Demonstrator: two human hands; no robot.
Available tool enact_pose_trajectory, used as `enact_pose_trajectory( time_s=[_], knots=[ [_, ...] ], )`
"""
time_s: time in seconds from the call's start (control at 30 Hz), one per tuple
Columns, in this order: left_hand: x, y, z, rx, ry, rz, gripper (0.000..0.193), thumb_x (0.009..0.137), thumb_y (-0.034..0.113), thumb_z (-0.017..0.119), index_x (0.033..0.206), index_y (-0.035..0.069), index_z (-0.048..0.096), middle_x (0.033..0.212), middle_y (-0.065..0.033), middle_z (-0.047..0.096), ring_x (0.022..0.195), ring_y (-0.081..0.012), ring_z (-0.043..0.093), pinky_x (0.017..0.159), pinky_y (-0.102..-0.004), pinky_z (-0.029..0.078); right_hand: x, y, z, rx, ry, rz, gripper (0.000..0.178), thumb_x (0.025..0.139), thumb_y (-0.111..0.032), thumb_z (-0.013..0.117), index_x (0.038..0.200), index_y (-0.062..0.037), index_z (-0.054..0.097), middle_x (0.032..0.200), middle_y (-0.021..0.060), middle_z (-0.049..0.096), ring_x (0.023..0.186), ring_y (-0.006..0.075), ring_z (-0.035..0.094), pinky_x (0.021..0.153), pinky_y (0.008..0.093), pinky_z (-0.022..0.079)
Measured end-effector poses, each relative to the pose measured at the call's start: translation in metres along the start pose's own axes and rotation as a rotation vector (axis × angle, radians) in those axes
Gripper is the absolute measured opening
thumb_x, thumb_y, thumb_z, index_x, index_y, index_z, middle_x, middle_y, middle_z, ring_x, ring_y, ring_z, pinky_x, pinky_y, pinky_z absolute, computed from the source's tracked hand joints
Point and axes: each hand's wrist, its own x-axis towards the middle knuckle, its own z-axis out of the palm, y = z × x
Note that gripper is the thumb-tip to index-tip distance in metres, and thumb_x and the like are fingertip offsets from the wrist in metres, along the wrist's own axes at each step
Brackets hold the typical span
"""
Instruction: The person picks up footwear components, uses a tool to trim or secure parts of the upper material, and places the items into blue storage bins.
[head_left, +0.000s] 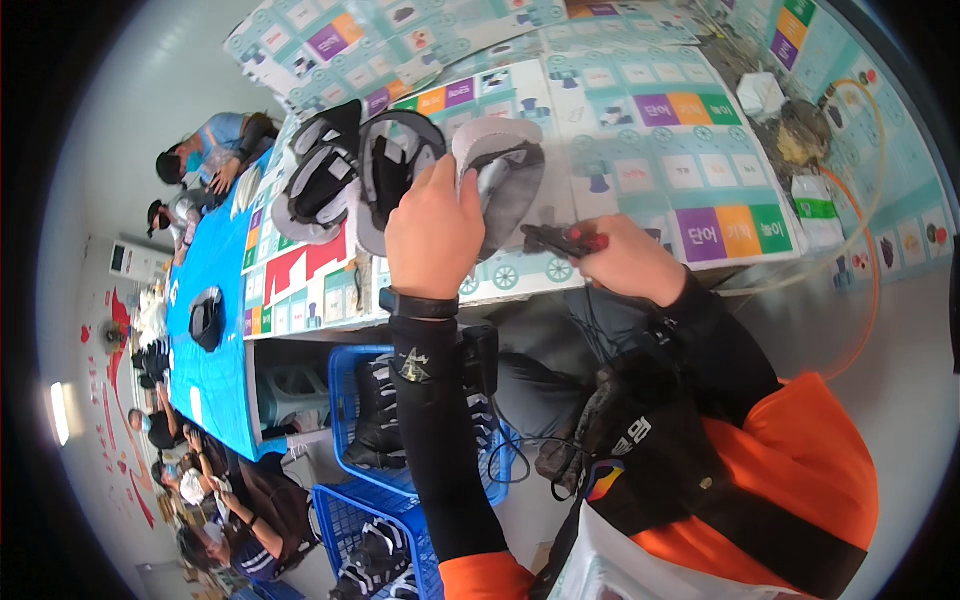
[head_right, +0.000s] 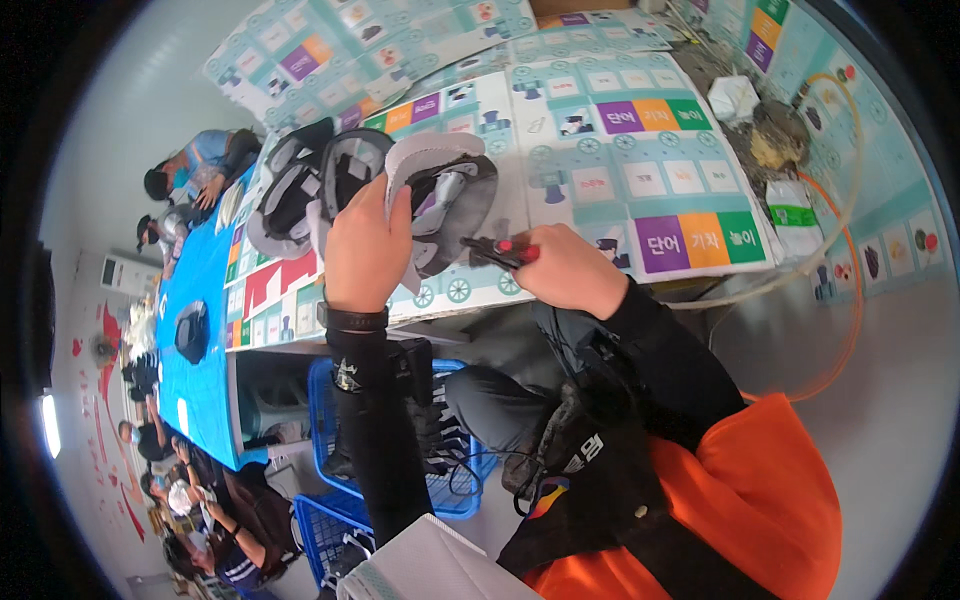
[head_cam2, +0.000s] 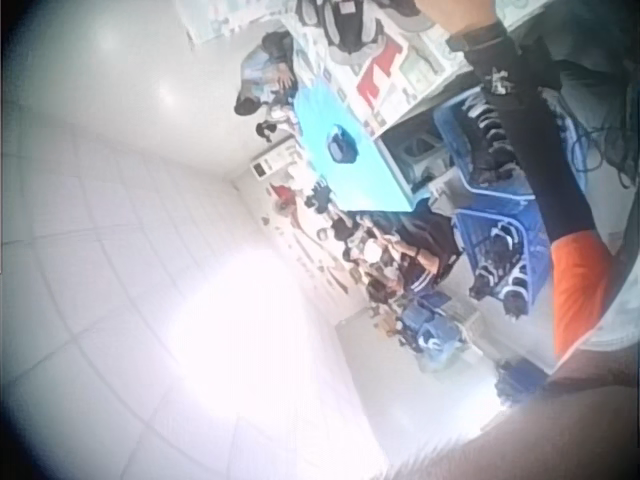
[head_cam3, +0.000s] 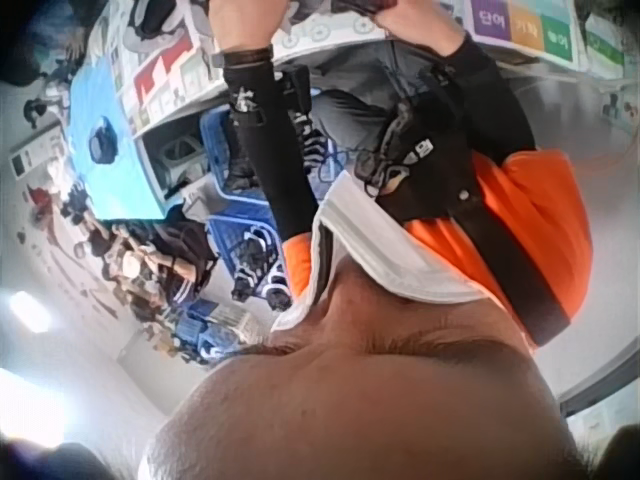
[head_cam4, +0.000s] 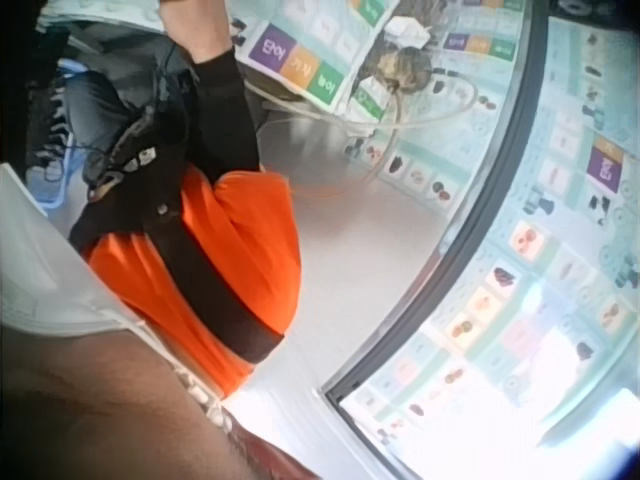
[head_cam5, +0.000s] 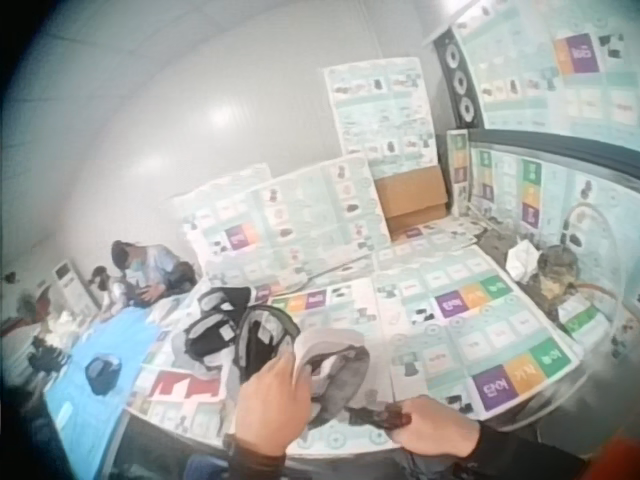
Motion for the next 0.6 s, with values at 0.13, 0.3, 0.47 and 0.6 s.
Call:
enact_pose_trajectory(
  time_s=[0.13,0.3,0.47,0.6],
  knots=[
    [-0.029,-0.010,-0.035,0.024,0.021,-0.294,0.023,0.103,0.021,0.058,0.095,0.001,0.065,0.088,-0.0268,0.069,0.084,-0.0458,0.070,0.072,-0.0547,0.054,-0.012,0.031,-0.017,0.132,0.032,-0.154,0.038,0.085,-0.006,0.068,0.122,0.0023,0.069,0.101,0.0096,0.074,0.080,0.0179,0.068,0.072,0.0339,0.053],
    [-0.118,-0.062,-0.086,-0.289,0.429,-0.307,0.026,0.104,0.017,0.057,0.101,-0.007,0.066,0.088,-0.0306,0.067,0.085,-0.0527,0.065,0.070,-0.0523,0.051,-0.003,0.164,-0.136,-0.329,0.545,-0.086,0.042,0.094,-0.002,0.058,0.135,0.0017,0.058,0.104,0.0193,0.070,0.091,0.0298,0.068,0.086,0.0393,0.052],
    [-0.186,-0.251,-0.170,0.050,0.677,-0.637,0.041,0.098,0.015,0.066,0.134,-0.004,0.058,0.088,-0.0218,0.063,0.079,-0.0388,0.061,0.072,-0.0455,0.048,0.024,0.237,-0.211,-0.612,0.596,0.035,0.048,0.092,-0.001,0.057,0.140,0.0028,0.051,0.119,0.0302,0.066,0.114,0.0495,0.062,0.094,0.0496,0.050],
    [-0.252,-0.362,-0.253,0.956,0.758,-0.837,0.048,0.102,0.004,0.062,0.145,-0.008,0.044,0.127,-0.0197,0.057,0.124,-0.0339,0.059,0.098,-0.0381,0.052,0.055,0.269,-0.208,-0.862,0.572,0.200,0.055,0.090,-0.001,0.061,0.143,0.0051,0.048,0.131,0.0307,0.059,0.126,0.0483,0.055,0.106,0.0500,0.046]
  ],
)
